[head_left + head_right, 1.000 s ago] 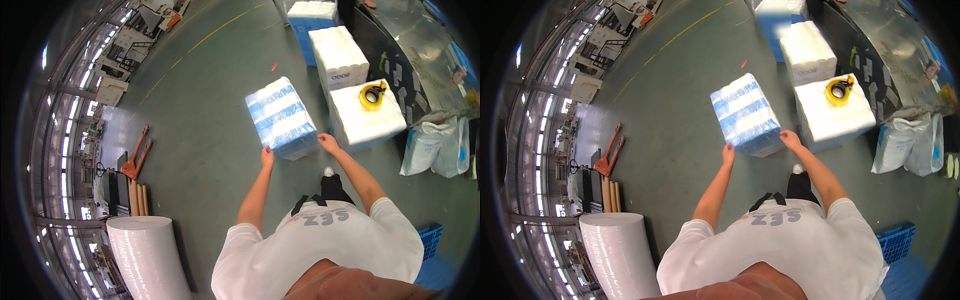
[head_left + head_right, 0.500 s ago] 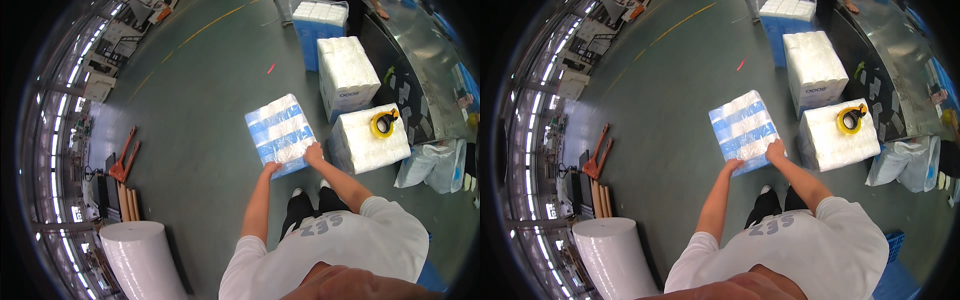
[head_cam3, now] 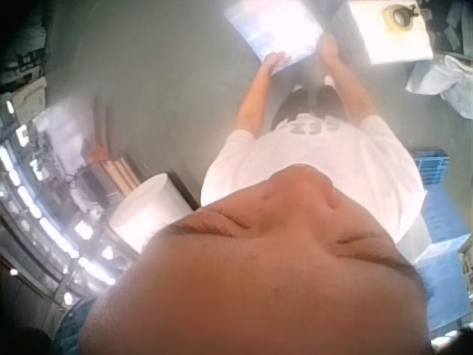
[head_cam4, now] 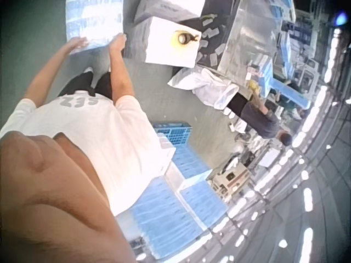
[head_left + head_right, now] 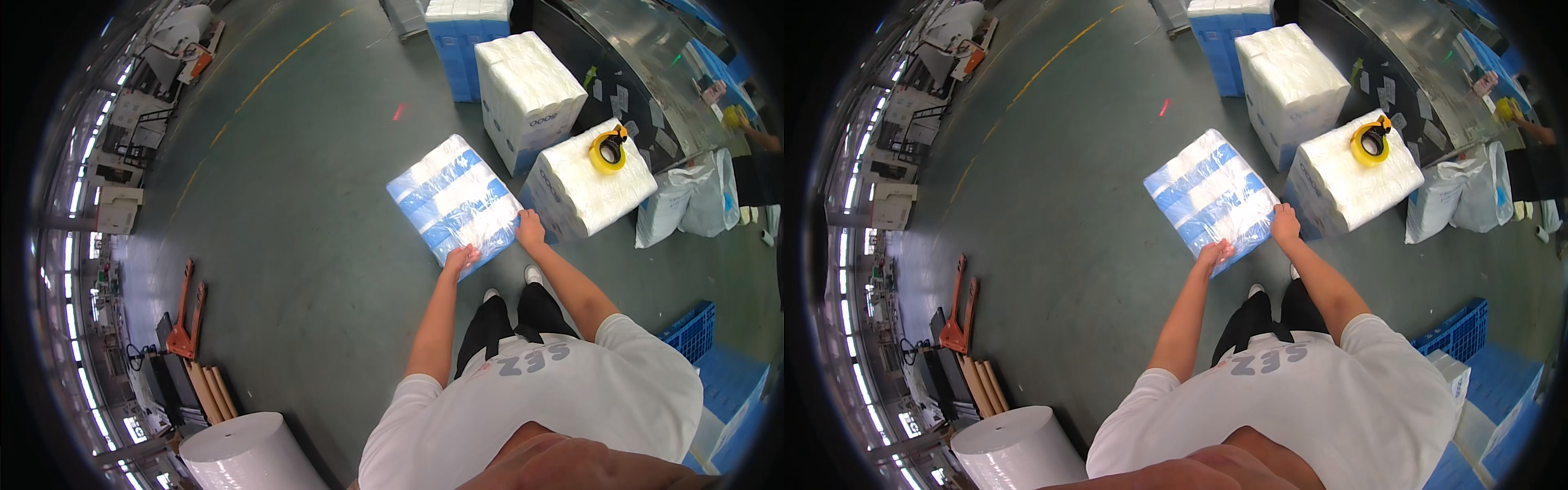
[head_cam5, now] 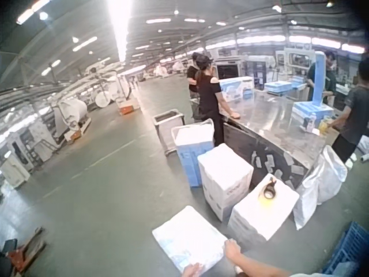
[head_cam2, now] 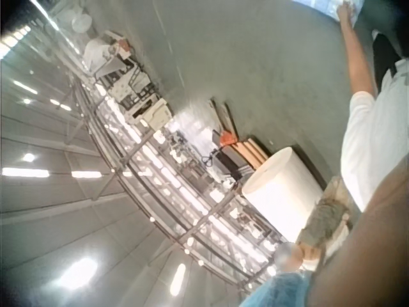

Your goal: The person scans several white packages with a handheld device and stacks them onto a blue pallet.

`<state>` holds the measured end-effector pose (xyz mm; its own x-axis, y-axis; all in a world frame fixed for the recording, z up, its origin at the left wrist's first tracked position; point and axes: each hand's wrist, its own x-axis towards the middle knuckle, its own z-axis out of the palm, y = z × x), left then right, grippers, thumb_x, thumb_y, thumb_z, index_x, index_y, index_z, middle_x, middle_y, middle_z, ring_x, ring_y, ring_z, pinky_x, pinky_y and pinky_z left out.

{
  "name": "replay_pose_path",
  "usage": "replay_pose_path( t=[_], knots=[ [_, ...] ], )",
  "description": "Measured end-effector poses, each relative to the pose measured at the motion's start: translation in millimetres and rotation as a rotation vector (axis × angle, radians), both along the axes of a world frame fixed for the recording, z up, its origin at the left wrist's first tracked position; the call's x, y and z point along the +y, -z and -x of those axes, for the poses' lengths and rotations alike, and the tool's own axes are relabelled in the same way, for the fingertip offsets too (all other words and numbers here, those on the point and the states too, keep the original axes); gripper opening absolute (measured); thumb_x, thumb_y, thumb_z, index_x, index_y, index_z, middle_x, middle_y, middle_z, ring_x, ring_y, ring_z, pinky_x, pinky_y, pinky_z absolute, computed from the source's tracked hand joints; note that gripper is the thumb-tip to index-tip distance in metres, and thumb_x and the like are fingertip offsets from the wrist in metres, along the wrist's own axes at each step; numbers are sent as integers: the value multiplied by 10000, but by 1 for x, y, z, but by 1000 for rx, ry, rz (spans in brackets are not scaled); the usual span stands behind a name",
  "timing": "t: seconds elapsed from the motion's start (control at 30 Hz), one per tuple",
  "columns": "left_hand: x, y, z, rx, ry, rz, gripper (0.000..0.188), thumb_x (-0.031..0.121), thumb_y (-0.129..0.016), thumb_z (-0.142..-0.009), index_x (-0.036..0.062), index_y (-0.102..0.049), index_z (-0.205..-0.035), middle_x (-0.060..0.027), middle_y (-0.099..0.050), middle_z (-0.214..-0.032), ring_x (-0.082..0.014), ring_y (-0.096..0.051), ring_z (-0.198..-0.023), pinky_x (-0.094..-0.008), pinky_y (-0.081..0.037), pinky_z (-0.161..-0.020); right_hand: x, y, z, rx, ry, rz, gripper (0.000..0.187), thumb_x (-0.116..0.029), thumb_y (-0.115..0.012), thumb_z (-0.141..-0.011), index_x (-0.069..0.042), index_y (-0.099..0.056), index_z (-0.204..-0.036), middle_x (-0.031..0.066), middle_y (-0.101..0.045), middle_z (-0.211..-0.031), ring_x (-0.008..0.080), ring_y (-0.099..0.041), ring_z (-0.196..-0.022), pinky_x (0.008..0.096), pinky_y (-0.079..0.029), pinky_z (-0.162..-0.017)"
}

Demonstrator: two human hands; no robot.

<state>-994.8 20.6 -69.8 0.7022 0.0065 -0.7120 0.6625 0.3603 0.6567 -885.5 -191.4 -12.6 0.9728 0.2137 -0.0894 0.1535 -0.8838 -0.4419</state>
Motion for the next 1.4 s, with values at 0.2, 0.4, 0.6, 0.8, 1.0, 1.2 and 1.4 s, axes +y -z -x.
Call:
replay_pose_path(
  t=[0.2,0.4,0.6,0.8,1.0,1.2,1.4],
  knots=[
    [-4,7,8,-35,-68,72,251,248,-542,-845,0,-540,-877,-92,-626,-816,-130,-595,-661,-207,-428,-543,2,15,16,-25,87,-12,323,-83,-559,-695,-87,-526,-1016,97,-485,-1028,284,-501,-951,375,-444,-771],
    [3,15,11,-62,-56,92,264,246,-535,-849,-13,-535,-901,-100,-623,-837,-147,-604,-702,-225,-441,-570,23,-6,-8,330,85,75,329,-211,-586,-697,-62,-577,-990,121,-561,-1012,290,-557,-934,367,-458,-776],
    [8,18,12,-30,62,6,255,248,-462,-887,5,-540,-887,-106,-610,-845,-166,-586,-712,-225,-414,-519,27,-7,-23,477,7,198,541,-503,-580,-652,-32,-641,-911,148,-612,-957,265,-589,-905,365,-471,-763],
    [6,21,3,50,107,115,273,293,-453,-888,45,-525,-975,-84,-598,-1007,-172,-577,-887,-251,-411,-653,6,24,-31,825,33,-111,355,-368,-563,-763,-21,-636,-751,105,-635,-661,170,-619,-592,308,-491,-520],
    [6,19,14,90,114,201,368,345,-448,-881,27,-481,-1065,-111,-563,-1090,-203,-548,-968,-276,-385,-807,-1,24,-24,1069,237,-424,305,-367,-592,-763,-69,-624,-708,49,-623,-626,118,-571,-503,258,-427,-439],
    [-9,29,43,107,-19,142,399,363,-473,-867,-30,-487,-930,-143,-586,-875,-250,-576,-836,-302,-468,-753,-19,25,35,796,126,-339,408,-456,-547,-741,-81,-648,-617,35,-628,-630,159,-579,-535,308,-465,-528],
    [-54,33,112,43,-94,-87,326,290,-510,-863,-34,-520,-826,-103,-573,-741,-196,-585,-655,-278,-518,-636,-65,31,148,603,305,-300,465,-545,-487,-710,-141,-663,-562,9,-628,-627,188,-607,-686,350,-469,-636]
  ],
)
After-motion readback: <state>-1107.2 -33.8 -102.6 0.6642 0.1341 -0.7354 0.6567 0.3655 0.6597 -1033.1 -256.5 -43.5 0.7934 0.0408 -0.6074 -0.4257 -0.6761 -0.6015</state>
